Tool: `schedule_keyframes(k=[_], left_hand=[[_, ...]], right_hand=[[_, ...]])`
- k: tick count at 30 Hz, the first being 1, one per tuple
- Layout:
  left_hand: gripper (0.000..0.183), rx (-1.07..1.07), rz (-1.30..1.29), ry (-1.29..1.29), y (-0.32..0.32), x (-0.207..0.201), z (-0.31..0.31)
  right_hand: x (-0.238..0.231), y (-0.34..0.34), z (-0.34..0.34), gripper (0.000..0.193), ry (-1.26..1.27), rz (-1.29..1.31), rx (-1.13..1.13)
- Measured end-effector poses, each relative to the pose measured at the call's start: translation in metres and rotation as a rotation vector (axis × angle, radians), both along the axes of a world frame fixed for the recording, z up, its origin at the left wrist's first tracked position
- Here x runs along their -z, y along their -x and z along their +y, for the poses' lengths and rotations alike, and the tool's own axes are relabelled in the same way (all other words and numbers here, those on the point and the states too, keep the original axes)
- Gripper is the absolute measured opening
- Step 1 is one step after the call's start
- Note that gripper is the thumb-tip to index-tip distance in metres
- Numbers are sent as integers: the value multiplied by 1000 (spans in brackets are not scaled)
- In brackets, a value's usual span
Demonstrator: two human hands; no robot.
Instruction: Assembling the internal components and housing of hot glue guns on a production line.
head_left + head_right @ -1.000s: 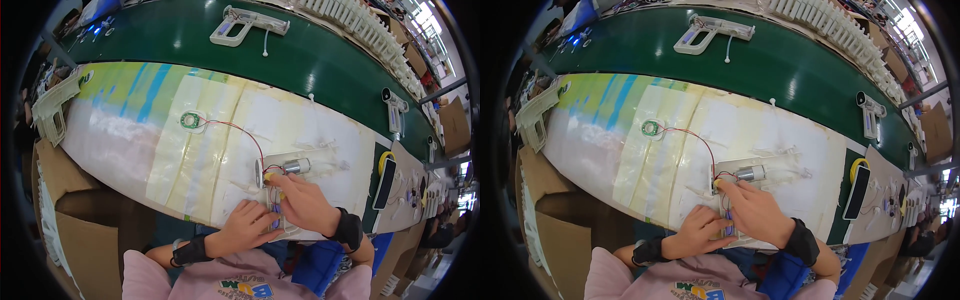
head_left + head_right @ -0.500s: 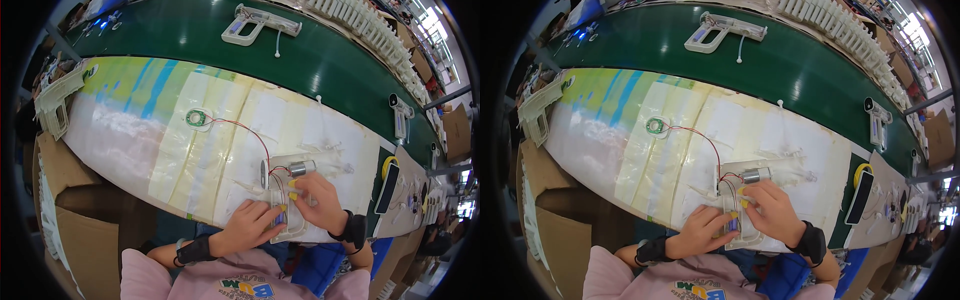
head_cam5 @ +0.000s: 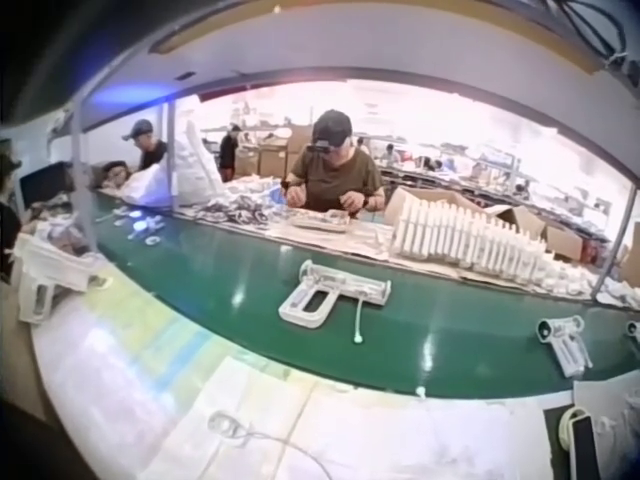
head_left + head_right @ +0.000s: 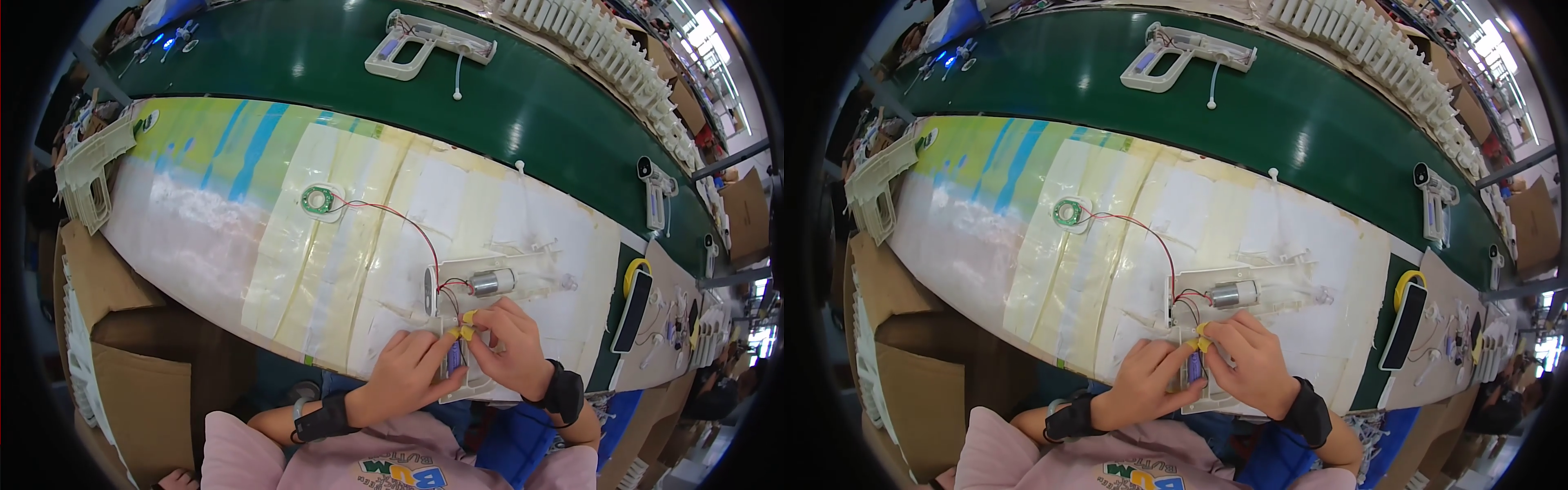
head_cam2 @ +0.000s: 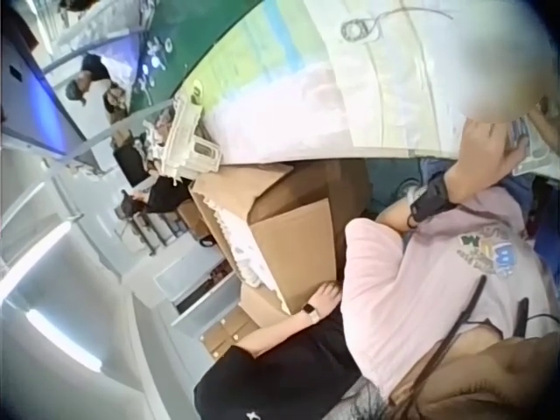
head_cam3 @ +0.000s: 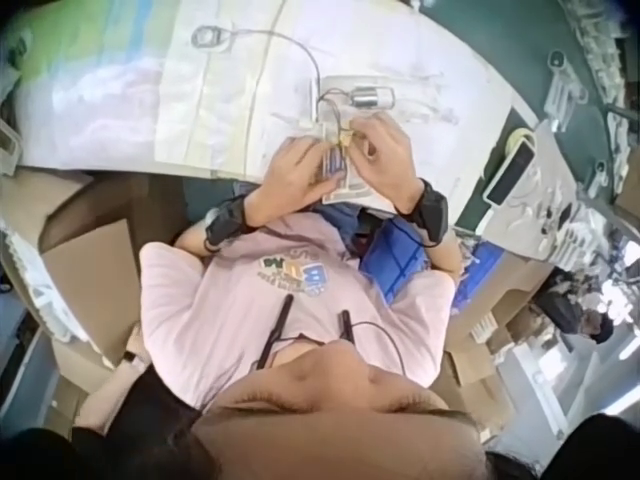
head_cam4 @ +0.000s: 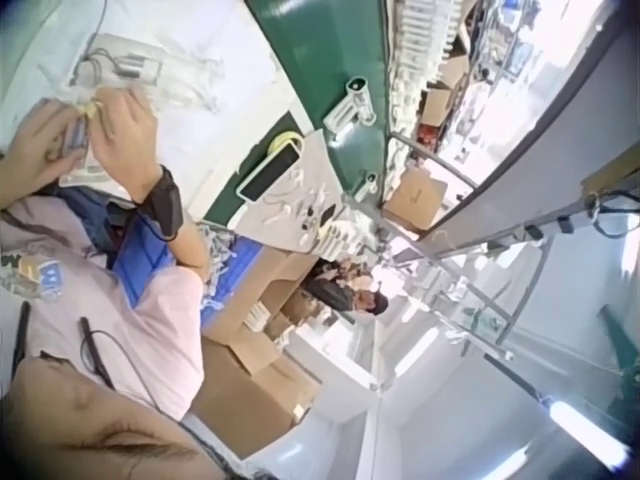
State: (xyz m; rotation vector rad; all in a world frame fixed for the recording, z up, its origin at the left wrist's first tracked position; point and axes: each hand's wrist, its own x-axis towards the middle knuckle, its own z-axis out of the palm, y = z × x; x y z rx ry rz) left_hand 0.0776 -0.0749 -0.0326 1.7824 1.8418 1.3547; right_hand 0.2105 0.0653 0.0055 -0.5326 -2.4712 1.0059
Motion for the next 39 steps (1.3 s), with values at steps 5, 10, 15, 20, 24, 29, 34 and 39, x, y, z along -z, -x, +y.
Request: schedule_keyframes(k=[5, 10, 15, 20, 24, 29, 34, 39], left_hand=[[45, -13, 43, 34, -1, 2, 2], [38, 63, 25, -25, 1, 7, -5], [35, 127, 78, -40, 1, -1, -3], [37, 169, 73, -29, 16, 10, -17], [38, 178, 48, 12, 20, 5, -21], [35, 181, 10, -5, 22, -1, -18], [21, -146, -716, 184, 85, -9, -6], [50, -496, 402, 203, 183, -5, 31]], right_hand=[[-4, 3, 2, 30, -13, -61, -15], [-4, 9, 3, 31, -30, -54, -15], [-8, 10, -2, 26, -117, -185, 8], [-21, -6, 10, 27, 54, -152, -6], [-27, -8, 28, 28, -449, -70, 72], [-15, -12, 27, 24, -275, 3, 50], [-14, -16, 31, 22, -205, 14, 57], [-36, -18, 37, 20, -251, 75, 235]])
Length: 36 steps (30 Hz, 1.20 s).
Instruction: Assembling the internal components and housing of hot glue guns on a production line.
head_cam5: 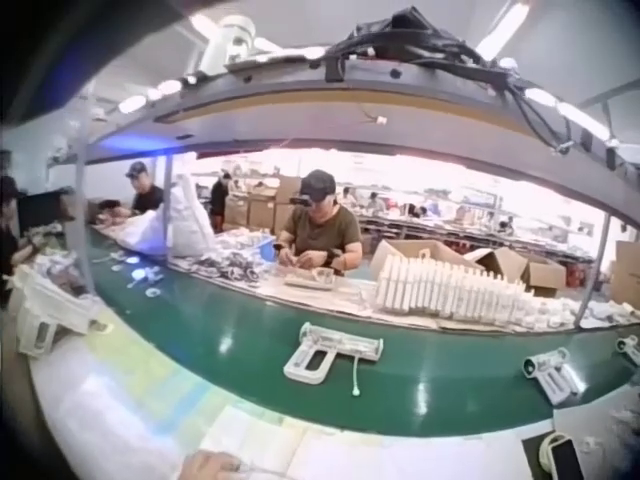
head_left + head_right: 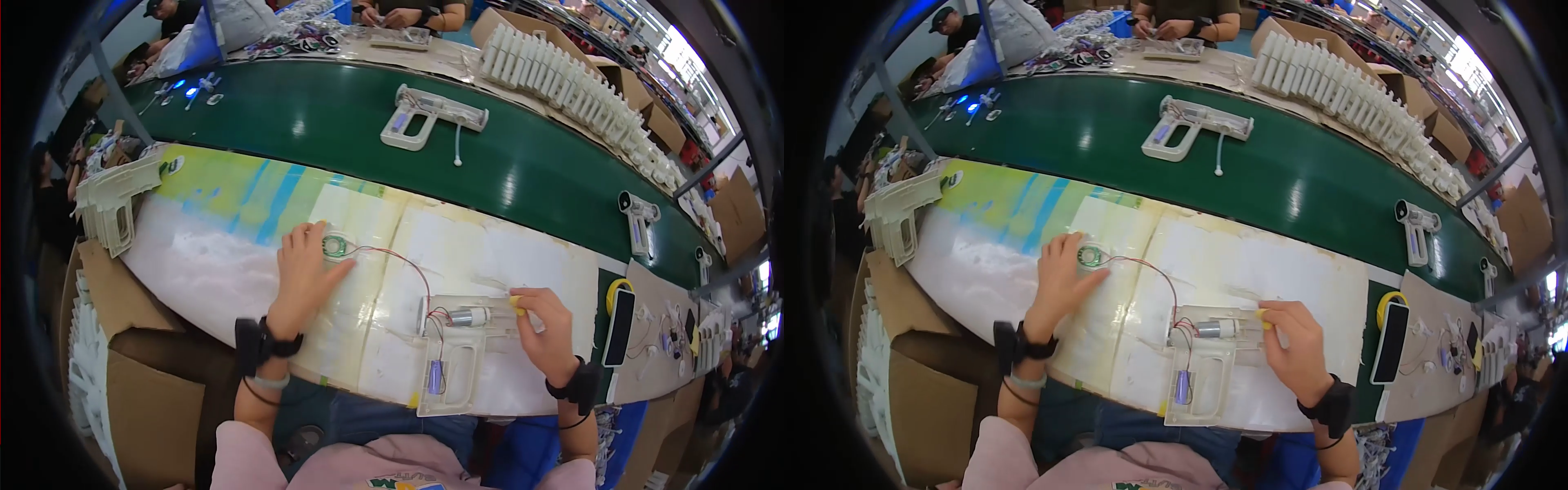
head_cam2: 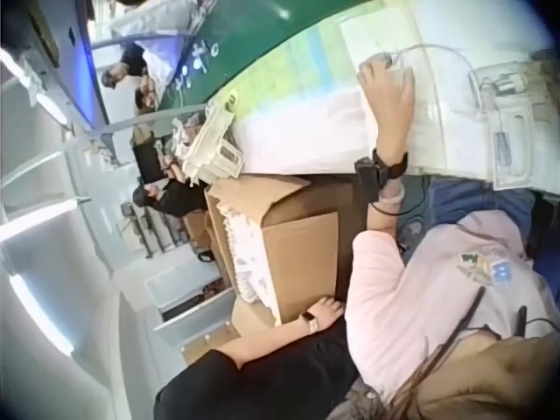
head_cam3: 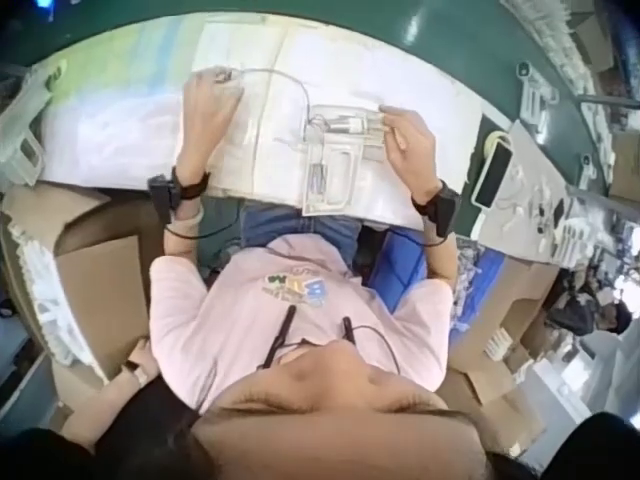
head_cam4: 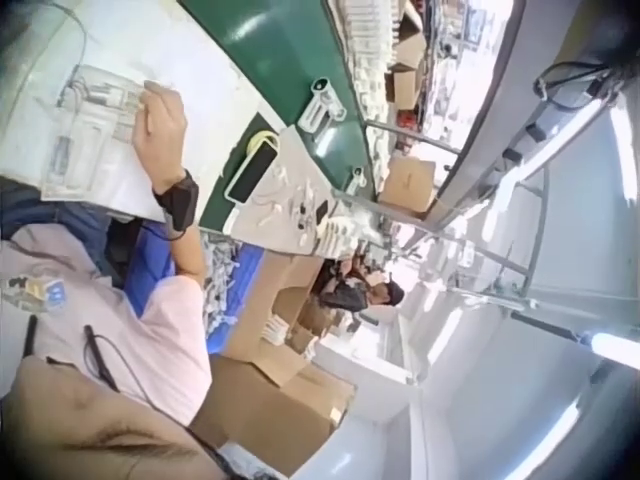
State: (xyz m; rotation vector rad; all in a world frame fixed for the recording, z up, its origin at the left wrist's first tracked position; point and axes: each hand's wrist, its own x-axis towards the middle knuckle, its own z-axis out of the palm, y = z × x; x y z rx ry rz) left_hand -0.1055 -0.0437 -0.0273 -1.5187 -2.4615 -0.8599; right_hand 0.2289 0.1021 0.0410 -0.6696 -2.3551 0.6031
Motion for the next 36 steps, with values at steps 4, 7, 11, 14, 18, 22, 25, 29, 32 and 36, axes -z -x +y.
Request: schedule_keyframes(k=[4, 7, 11, 14, 18, 22, 25, 29, 32, 36], left_hand=[[46, 64, -137, 14, 29, -1, 12], [36, 195, -542, 149, 18, -28, 20], [28, 467, -764, -23, -30, -98, 17], [25, 704, -534, -18, -67, -152, 18], [38, 940, -758, -16, -95, -186, 18], [39, 1336, -1108, -67, -94, -180, 48], [36, 1115, -732, -40, -126, -140, 111], [24, 1116, -214, 146, -176, -74, 146], [21, 1039, 127, 197, -190, -43, 148], [22, 1075, 142, 17, -189, -29, 148]], right_hand=[[-5, 1, -2, 21, 62, 49, 22], [-7, 8, -5, 23, 105, 112, -19], [-38, 35, -17, 28, 17, 198, -145], [-69, 53, -24, 29, -156, 288, -210], [-88, 23, -38, 29, -225, 240, -266], [-56, -46, -81, 27, -57, 594, -322], [-19, -67, -107, 20, 144, 464, -185], [25, -64, -125, 11, 488, 578, 255], [46, -62, -106, 9, 683, 719, 423], [67, -66, -71, 12, 845, 781, 680]])
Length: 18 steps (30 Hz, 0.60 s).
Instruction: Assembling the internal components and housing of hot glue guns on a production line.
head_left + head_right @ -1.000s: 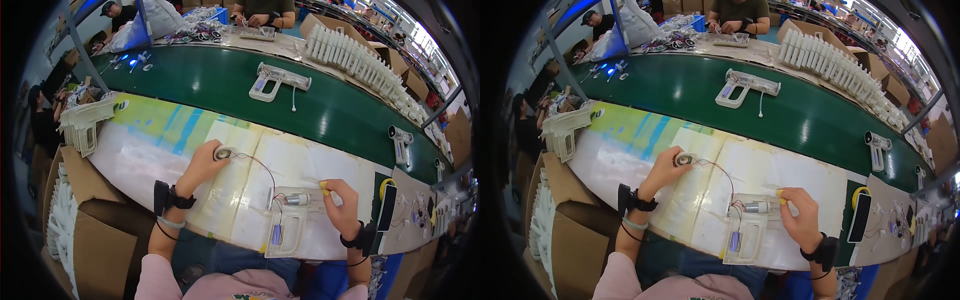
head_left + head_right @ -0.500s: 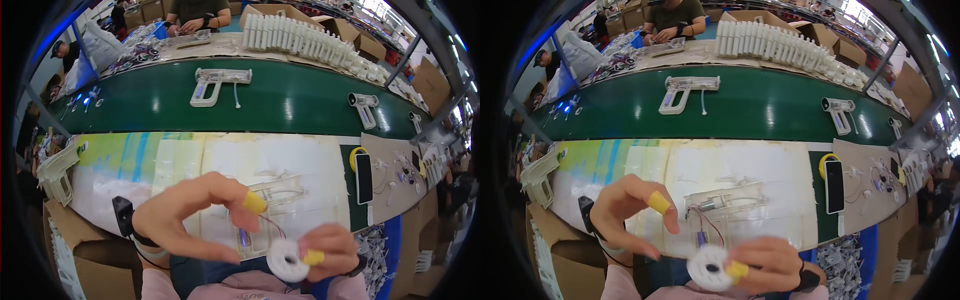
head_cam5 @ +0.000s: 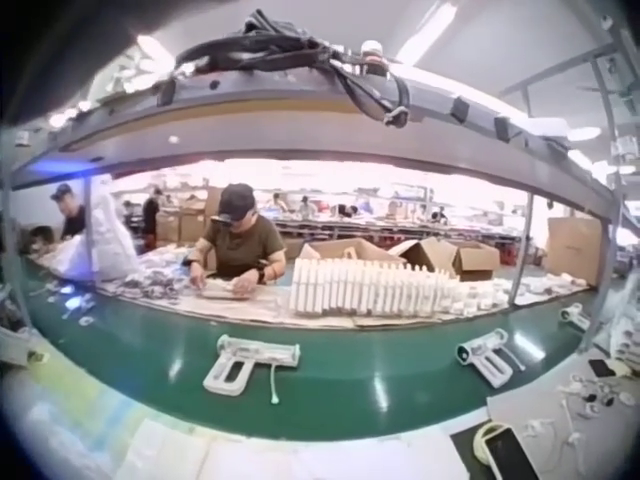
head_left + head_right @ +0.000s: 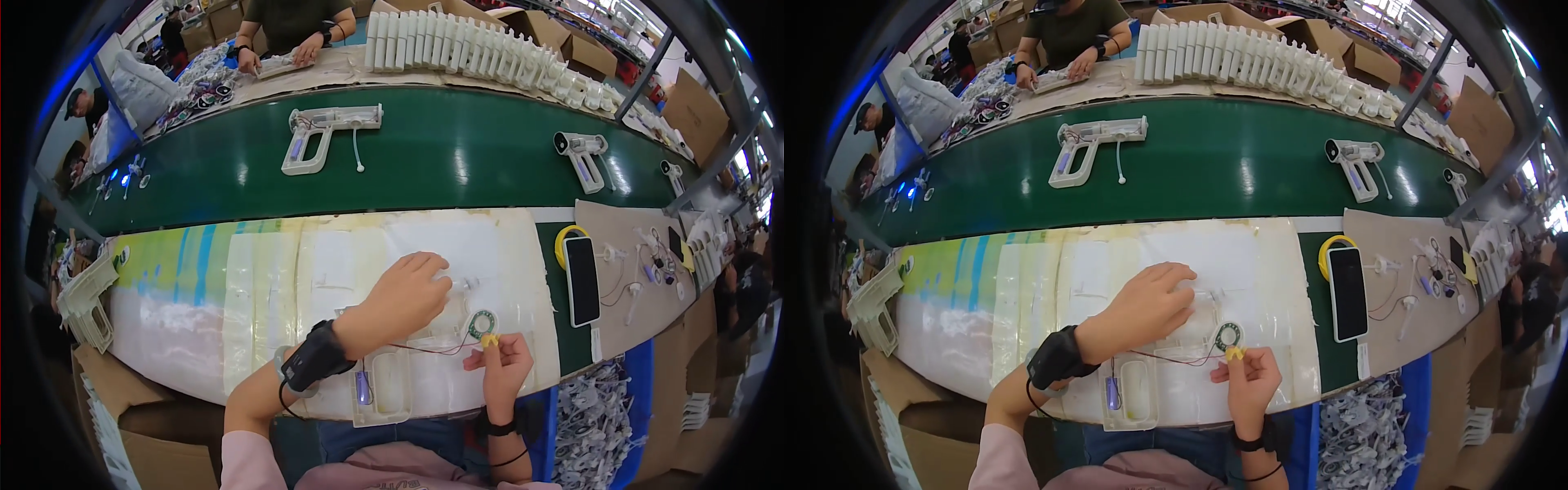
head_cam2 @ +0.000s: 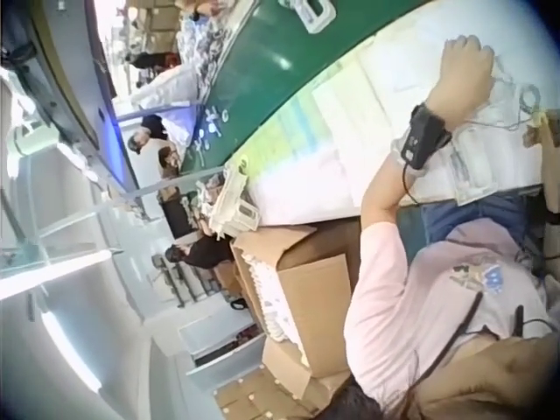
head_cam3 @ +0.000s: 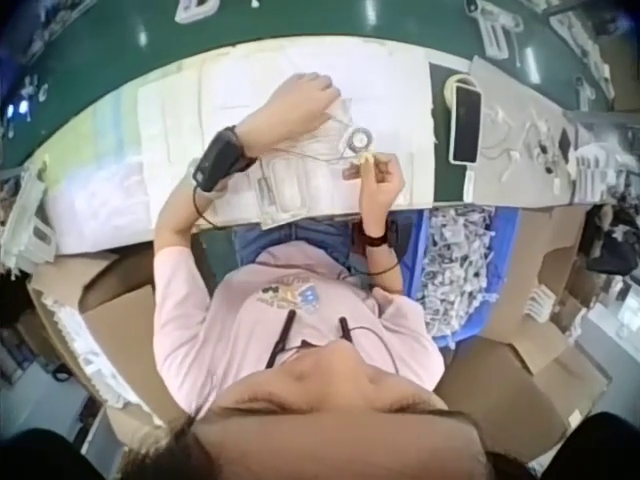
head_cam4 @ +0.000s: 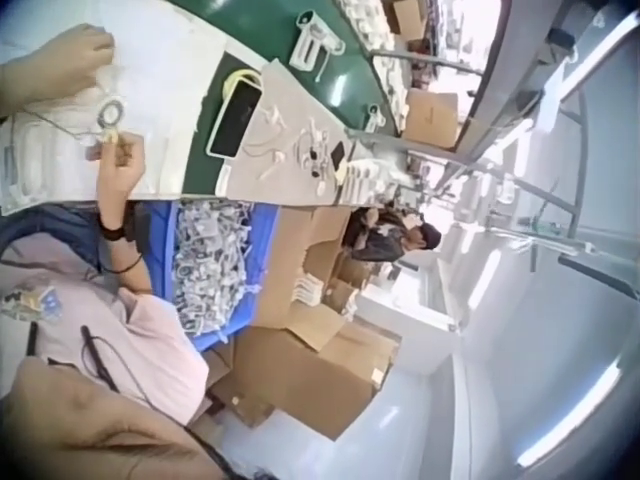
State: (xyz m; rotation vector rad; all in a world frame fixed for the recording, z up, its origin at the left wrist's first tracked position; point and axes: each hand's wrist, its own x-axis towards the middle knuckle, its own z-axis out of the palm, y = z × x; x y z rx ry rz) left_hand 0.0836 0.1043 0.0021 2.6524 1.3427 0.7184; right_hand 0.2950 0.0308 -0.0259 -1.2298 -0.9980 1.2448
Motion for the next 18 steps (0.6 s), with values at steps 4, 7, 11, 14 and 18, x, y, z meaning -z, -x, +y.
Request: schedule_keyframes(k=[4, 7, 11, 14, 18], left_hand=[[15, 33, -123, 86, -1, -33, -17], [15, 30, -39, 238, -5, -26, -21], [18, 75, -32, 195, -16, -5, -22], [17, 54, -66, -7, -27, 10, -21], [15, -20, -253, 5, -32, 20, -24]], right_hand=[[-12, -1, 16, 11, -19, -33, 60], [-28, -2, 16, 9, -72, -199, 35], [-26, -14, 13, 9, -311, -615, -79], [-30, -16, 21, 8, -242, -683, -121], [-32, -21, 33, 8, -91, -570, -221]])
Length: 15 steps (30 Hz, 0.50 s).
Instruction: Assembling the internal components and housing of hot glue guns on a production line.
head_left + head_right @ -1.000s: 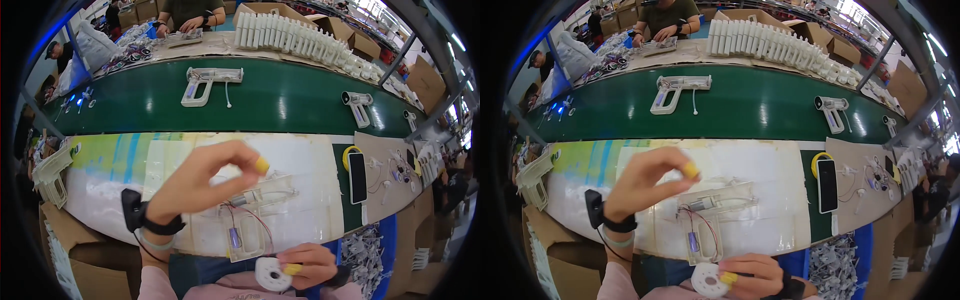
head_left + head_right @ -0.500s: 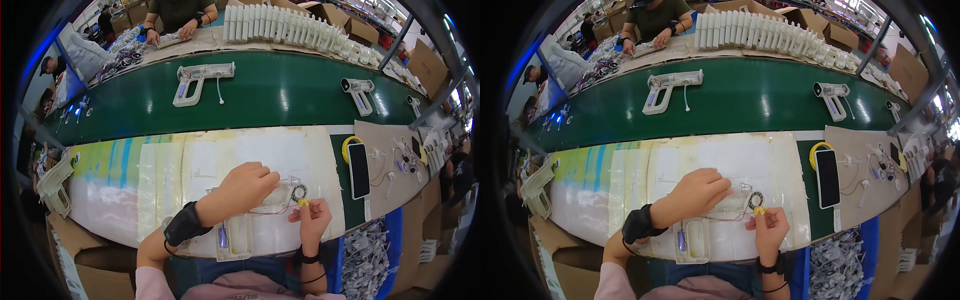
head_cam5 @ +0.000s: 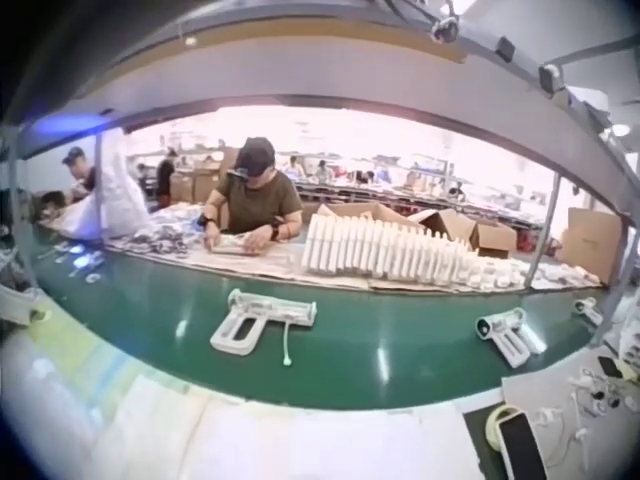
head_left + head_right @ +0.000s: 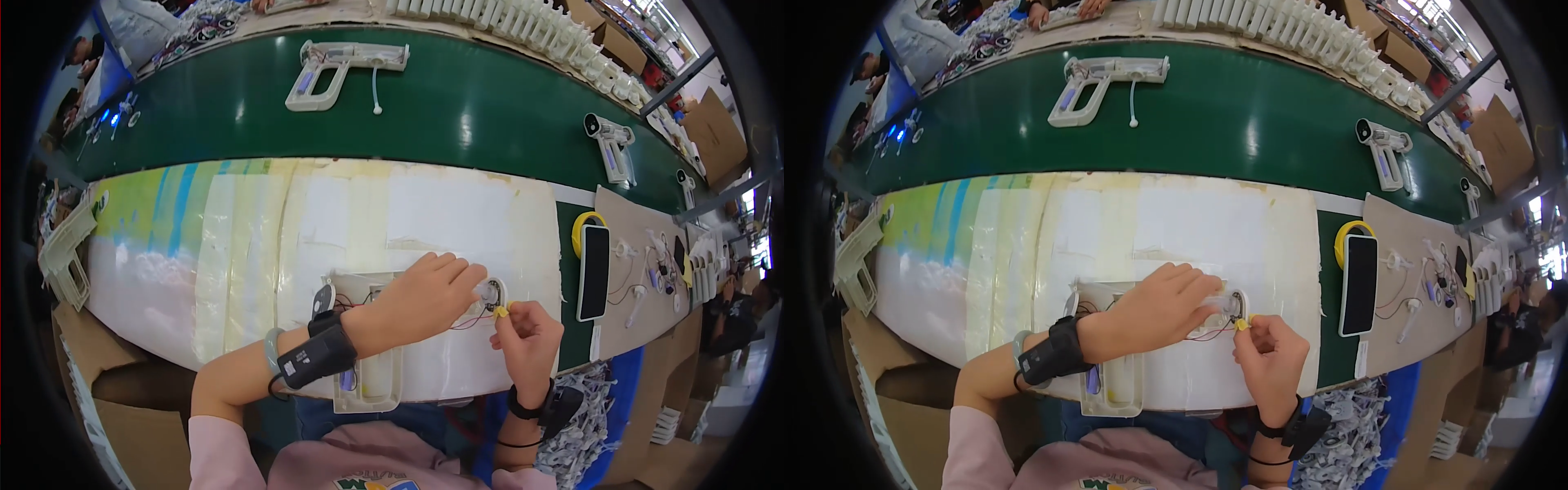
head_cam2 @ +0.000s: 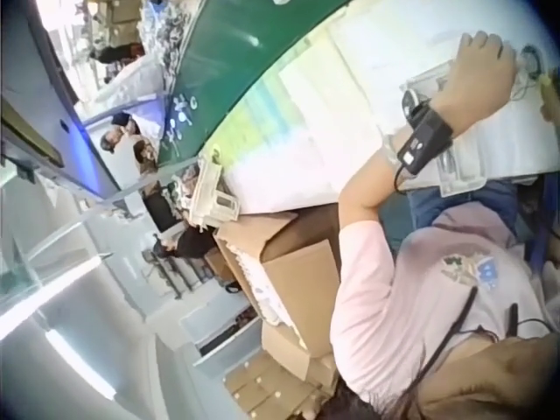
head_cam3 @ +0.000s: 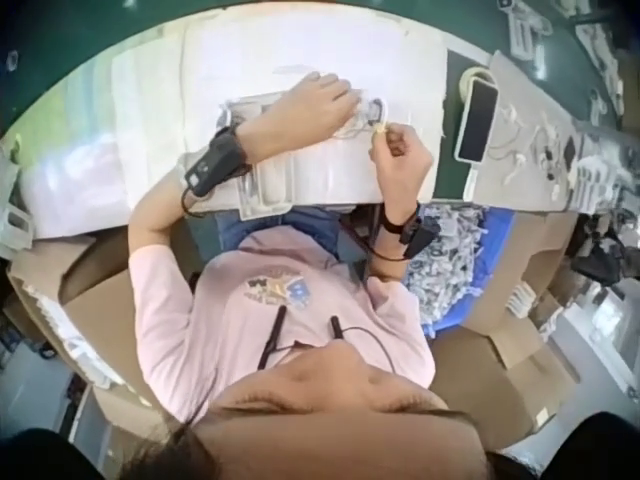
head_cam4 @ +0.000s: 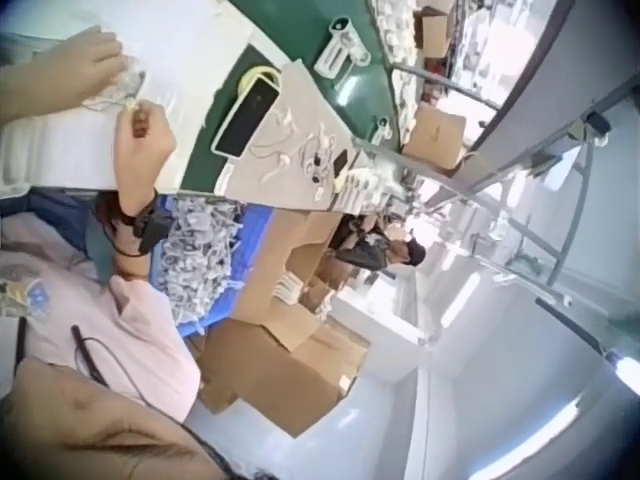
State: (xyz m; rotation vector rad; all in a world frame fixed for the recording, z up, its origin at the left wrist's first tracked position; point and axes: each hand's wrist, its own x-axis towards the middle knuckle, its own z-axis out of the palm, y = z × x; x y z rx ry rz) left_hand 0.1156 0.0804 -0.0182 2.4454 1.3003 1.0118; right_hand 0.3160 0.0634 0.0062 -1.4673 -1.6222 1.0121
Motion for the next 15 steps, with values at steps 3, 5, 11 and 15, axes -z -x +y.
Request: schedule_keyframes(k=[3, 5, 11, 15], left_hand=[[14, -5, -119, -7, 3, 6, 1], [13, 6, -123, -2, 5, 5, 0], [13, -30, -79, -28, 6, 6, -3], [15, -99, 0, -31, 4, 10, -3]], right_hand=[[1, 1, 2, 7, -3, 43, 46], [-3, 3, 2, 6, -39, 64, 49], [-12, 7, 11, 4, 125, 28, -44], [-12, 9, 17, 5, 179, -62, -115]])
